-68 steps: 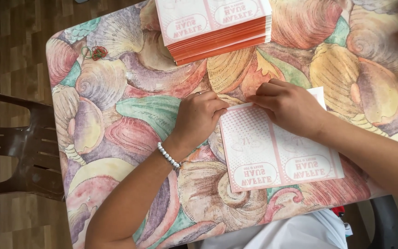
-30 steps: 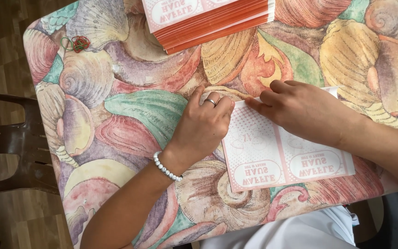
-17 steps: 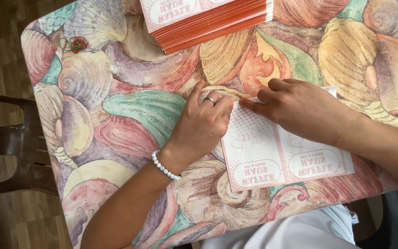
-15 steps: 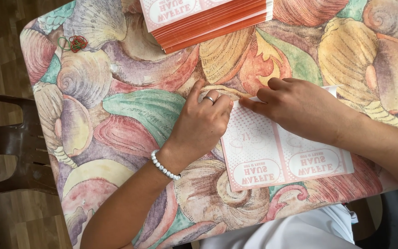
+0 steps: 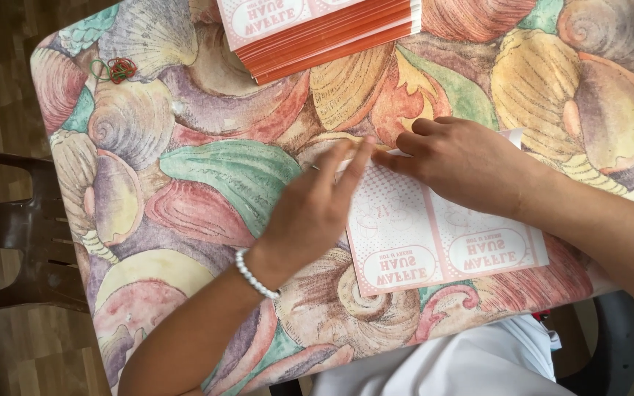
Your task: Folding flat paper sheets into bags and stacking them on a table.
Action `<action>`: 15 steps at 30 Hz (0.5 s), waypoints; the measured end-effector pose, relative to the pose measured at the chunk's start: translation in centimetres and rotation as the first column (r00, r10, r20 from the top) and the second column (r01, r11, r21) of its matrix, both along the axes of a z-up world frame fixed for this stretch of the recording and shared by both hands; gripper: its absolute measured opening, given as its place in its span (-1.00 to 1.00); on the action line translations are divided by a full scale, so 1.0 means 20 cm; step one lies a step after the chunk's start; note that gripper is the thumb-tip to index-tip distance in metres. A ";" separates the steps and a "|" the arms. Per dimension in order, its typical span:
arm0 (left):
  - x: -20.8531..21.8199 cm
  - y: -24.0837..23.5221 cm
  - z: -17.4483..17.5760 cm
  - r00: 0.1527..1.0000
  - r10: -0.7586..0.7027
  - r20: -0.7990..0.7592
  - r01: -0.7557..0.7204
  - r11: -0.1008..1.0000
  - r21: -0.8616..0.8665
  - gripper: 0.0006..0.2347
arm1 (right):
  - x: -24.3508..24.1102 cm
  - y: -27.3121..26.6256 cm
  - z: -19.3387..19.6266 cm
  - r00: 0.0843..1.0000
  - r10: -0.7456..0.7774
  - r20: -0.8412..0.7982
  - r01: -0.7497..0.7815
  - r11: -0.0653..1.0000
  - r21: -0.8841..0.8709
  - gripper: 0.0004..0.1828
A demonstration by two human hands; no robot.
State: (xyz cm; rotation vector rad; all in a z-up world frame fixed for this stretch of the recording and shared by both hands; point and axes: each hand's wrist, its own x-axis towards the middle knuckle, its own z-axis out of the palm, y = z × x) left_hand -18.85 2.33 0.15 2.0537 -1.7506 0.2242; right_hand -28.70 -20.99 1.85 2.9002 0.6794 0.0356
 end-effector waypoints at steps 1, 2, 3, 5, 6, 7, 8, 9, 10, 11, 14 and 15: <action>-0.04 0.00 -0.01 1.000 -0.001 0.000 0.001 1.000 0.001 -0.48 | -0.02 0.00 -0.01 1.000 -0.001 0.000 0.001 1.000 0.001 -0.40; -0.08 -0.01 -0.01 0.990 0.039 0.132 -0.057 0.990 0.130 -0.53 | -0.02 0.00 -0.01 1.000 0.016 0.020 -0.016 1.000 -0.001 -0.45; -0.11 -0.03 -0.01 0.962 0.062 0.267 -0.131 0.960 0.248 -0.56 | -0.03 -0.01 -0.02 0.999 0.033 0.040 -0.033 0.999 -0.003 -0.51; -0.11 -0.03 -0.04 0.938 0.090 0.336 -0.169 0.962 0.214 -0.60 | -0.04 -0.03 -0.04 0.996 0.037 0.076 -0.038 0.999 0.014 -0.61; -0.11 -0.04 -0.06 0.909 0.117 0.400 -0.202 0.963 0.179 -0.63 | -0.05 -0.05 -0.06 0.993 0.038 0.108 -0.041 0.999 0.032 -0.70; -0.11 -0.04 -0.05 0.909 0.113 0.401 -0.198 0.964 0.178 -0.63 | -0.05 -0.04 -0.05 0.993 0.033 0.109 -0.037 0.999 0.031 -0.70; -0.11 -0.05 -0.03 0.920 0.108 0.377 -0.203 0.954 0.222 -0.60 | -0.05 -0.04 -0.05 0.994 0.031 0.110 -0.034 0.999 0.031 -0.72; -0.11 -0.05 -0.02 0.930 0.104 0.353 -0.207 0.942 0.266 -0.58 | -0.05 -0.03 -0.05 0.994 0.029 0.110 -0.032 0.999 0.030 -0.75; -0.11 -0.05 -0.01 0.930 0.103 0.353 -0.206 0.942 0.266 -0.58 | -0.05 -0.04 -0.05 0.994 0.028 0.109 -0.031 0.999 0.030 -0.75; -0.11 -0.05 0.00 0.933 0.102 0.345 -0.205 0.939 0.277 -0.59 | -0.05 -0.04 -0.05 0.995 0.024 0.097 -0.027 0.999 0.029 -0.72; -0.09 -0.04 0.04 0.941 0.094 0.325 -0.192 0.940 0.282 -0.60 | -0.05 -0.04 -0.04 0.996 0.012 0.091 -0.015 0.999 0.034 -0.80; -0.09 -0.04 0.05 0.946 0.085 0.313 -0.177 0.944 0.279 -0.60 | -0.05 -0.05 -0.04 0.995 0.001 0.097 -0.005 0.999 0.044 -0.89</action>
